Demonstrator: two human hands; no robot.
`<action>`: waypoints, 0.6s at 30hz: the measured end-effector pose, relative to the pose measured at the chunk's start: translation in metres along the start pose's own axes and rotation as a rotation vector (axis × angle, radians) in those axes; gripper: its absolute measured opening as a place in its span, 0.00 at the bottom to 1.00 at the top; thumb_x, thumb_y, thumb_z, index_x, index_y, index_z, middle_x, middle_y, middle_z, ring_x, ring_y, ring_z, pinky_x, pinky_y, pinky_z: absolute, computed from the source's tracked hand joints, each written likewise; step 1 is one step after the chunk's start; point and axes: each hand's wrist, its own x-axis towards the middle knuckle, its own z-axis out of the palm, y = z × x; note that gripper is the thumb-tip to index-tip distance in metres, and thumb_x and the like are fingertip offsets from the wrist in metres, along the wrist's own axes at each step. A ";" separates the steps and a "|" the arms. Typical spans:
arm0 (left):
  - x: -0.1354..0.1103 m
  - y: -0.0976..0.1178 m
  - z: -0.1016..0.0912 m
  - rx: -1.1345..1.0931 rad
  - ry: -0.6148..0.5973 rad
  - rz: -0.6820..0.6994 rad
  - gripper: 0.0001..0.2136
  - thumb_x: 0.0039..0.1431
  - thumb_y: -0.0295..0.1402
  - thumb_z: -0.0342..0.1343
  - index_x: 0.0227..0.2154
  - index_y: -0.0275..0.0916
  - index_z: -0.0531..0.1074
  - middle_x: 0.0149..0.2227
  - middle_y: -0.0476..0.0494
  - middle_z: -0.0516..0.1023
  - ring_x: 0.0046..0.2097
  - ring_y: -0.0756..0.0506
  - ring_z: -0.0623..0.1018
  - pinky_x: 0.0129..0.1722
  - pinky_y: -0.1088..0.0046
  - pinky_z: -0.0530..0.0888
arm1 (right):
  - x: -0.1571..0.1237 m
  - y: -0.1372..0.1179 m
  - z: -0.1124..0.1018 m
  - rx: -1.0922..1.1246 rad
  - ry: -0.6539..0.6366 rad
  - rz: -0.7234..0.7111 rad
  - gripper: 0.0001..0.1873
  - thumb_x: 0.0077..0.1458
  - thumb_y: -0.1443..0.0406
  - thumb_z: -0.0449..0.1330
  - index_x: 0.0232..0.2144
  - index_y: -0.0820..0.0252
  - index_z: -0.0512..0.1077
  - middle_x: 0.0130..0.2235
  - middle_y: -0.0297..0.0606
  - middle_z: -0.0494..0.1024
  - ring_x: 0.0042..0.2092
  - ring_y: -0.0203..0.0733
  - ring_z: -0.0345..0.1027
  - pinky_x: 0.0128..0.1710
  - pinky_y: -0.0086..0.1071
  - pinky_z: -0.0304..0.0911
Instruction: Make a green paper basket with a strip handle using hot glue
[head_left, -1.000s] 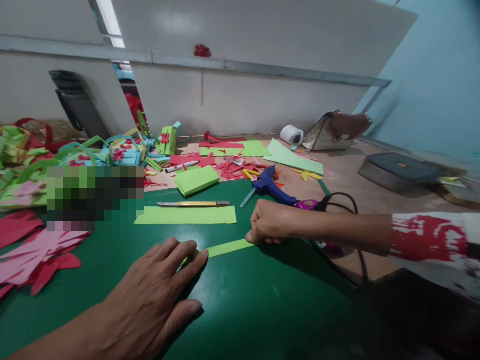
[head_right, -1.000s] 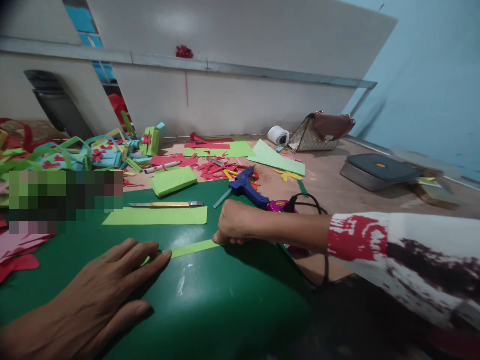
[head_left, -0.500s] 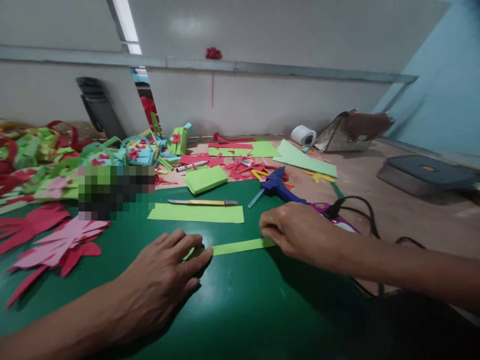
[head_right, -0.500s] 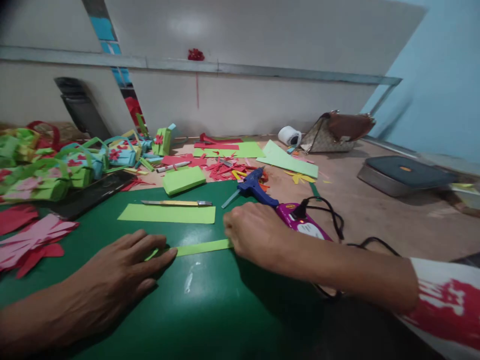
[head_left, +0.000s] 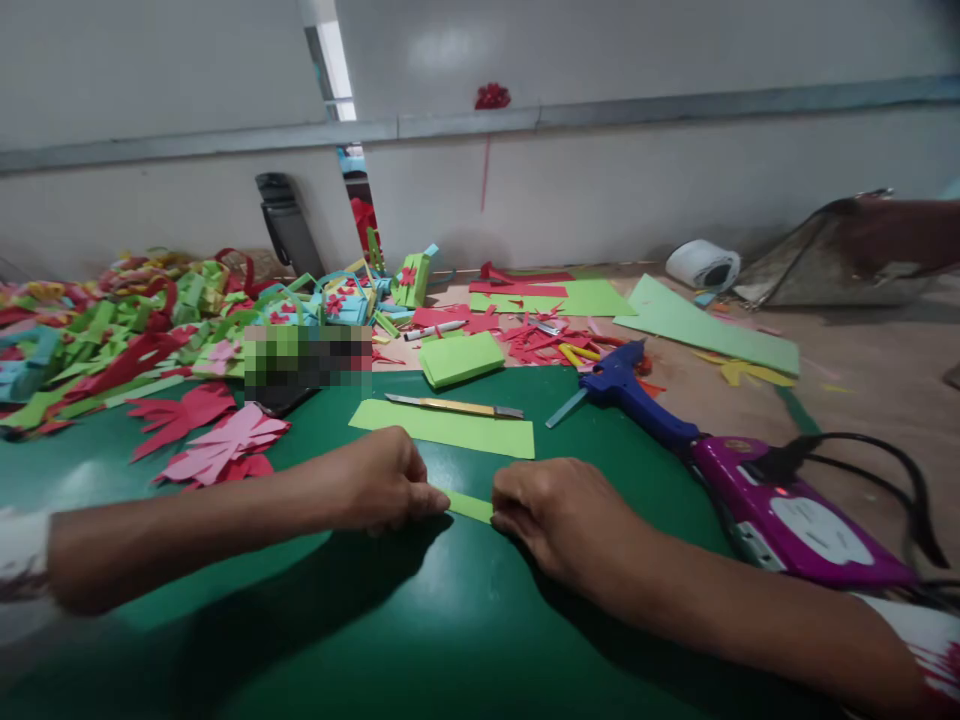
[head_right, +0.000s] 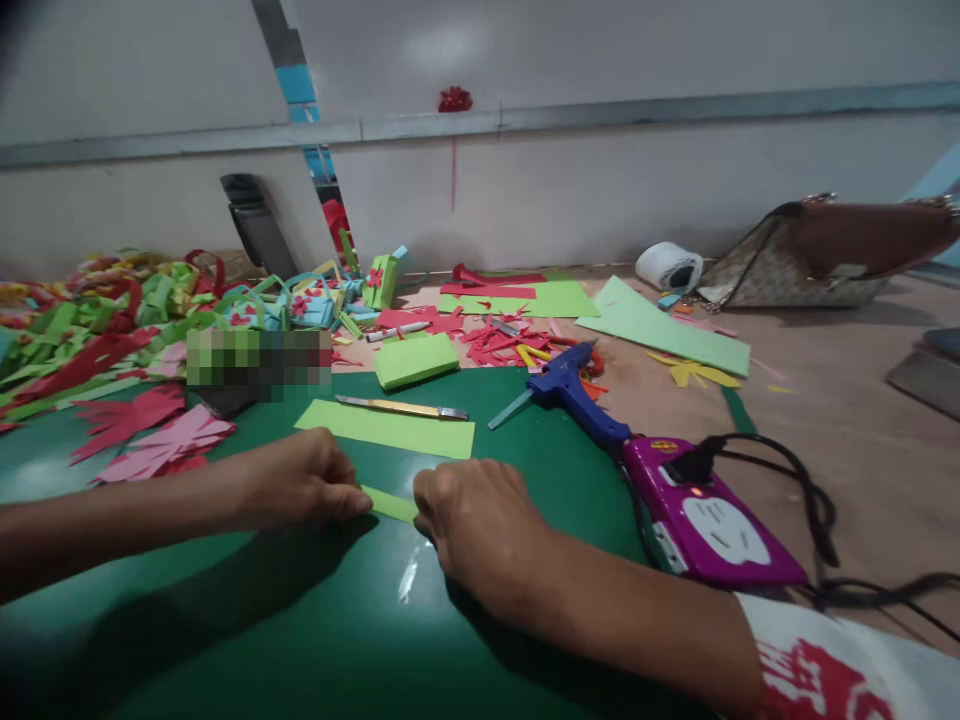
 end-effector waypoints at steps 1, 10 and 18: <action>0.006 0.003 -0.001 -0.001 -0.037 -0.033 0.15 0.52 0.42 0.54 0.17 0.37 0.67 0.13 0.54 0.64 0.15 0.53 0.62 0.14 0.79 0.59 | -0.001 0.000 0.002 -0.007 0.010 -0.012 0.08 0.51 0.69 0.56 0.21 0.60 0.66 0.22 0.31 0.69 0.24 0.32 0.50 0.24 0.30 0.38; 0.025 0.006 -0.009 -0.020 -0.173 -0.120 0.16 0.45 0.43 0.61 0.13 0.35 0.69 0.14 0.49 0.69 0.15 0.52 0.67 0.12 0.79 0.62 | -0.003 -0.001 0.006 -0.040 0.016 -0.061 0.09 0.51 0.73 0.55 0.22 0.60 0.62 0.23 0.29 0.64 0.24 0.31 0.47 0.24 0.31 0.36; 0.020 -0.009 -0.018 -0.049 -0.147 -0.146 0.16 0.43 0.43 0.62 0.14 0.35 0.70 0.14 0.49 0.69 0.15 0.52 0.66 0.13 0.78 0.62 | -0.005 0.002 0.009 -0.064 0.036 -0.063 0.09 0.54 0.70 0.53 0.22 0.59 0.61 0.23 0.29 0.65 0.24 0.32 0.49 0.24 0.31 0.37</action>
